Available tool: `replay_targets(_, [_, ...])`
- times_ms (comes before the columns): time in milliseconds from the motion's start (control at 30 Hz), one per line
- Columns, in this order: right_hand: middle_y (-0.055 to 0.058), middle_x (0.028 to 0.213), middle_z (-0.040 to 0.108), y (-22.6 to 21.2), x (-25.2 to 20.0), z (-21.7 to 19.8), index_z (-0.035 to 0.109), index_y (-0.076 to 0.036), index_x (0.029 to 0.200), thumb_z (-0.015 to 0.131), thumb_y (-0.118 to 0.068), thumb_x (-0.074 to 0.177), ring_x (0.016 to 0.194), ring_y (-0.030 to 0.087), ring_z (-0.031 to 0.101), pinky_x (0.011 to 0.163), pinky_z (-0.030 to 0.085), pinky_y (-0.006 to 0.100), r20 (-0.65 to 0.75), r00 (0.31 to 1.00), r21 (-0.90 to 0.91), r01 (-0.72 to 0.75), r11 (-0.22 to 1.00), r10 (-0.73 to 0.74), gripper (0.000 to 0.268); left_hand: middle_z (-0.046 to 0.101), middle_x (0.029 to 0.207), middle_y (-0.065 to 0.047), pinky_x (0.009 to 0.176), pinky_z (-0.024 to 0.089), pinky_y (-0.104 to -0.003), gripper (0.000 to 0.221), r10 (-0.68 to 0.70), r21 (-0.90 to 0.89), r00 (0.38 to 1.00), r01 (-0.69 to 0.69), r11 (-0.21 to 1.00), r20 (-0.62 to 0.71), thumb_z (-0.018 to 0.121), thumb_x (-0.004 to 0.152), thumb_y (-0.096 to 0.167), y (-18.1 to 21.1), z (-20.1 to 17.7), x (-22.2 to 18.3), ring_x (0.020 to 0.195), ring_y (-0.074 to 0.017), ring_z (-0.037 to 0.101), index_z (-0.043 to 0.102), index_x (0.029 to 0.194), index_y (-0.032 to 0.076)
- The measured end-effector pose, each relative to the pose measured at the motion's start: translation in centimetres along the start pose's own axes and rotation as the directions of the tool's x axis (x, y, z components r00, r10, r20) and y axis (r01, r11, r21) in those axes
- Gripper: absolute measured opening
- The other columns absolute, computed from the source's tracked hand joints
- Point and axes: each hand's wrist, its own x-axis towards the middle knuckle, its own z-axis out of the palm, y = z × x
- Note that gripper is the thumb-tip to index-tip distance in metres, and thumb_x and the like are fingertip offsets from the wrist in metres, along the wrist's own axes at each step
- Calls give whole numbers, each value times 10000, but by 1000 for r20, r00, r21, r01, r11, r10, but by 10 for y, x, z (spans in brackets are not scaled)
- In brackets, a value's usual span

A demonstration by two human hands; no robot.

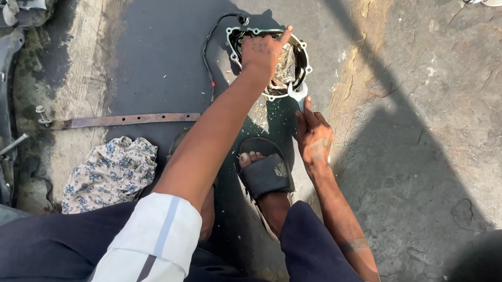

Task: The person is assembling or repairing a motorcycle engine component on the floor using a wrench.

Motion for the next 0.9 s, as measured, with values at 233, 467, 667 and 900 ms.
replay_targets(233, [147,840,685,1,-8,3,663,-140,1383,704,-147,997,622,318,645,543,495,446,-53,998,-126,33,992,-40,389,755,1022,-67,859,511,-424,968,-11,-11,1000,11,1000,3,637,947,48,0,12,8,906,-232,734,63,1656,371])
replay_targets(467, [156,840,678,-8,-3,-9,676,-122,1366,698,-159,1000,654,345,654,583,508,448,-78,994,-55,68,996,-72,369,755,1034,-65,857,509,-419,950,-7,-7,1000,7,1000,-11,636,945,68,1,10,5,946,-238,728,79,1651,376])
replay_targets(667, [150,772,666,-7,3,-8,683,-109,1363,704,-163,996,587,317,627,553,490,438,-81,996,-75,23,997,-29,371,750,1052,-71,842,516,-420,932,-15,-18,999,14,1000,-34,635,947,81,-1,13,8,946,-242,730,94,1645,378])
replay_targets(900, [120,754,654,4,3,-4,700,-119,1338,716,-174,1004,568,248,604,547,484,397,-5,998,-22,68,997,-68,339,758,1026,-65,852,517,-430,917,-8,-7,998,7,1000,-69,645,957,91,0,21,14,931,-250,735,111,1651,367])
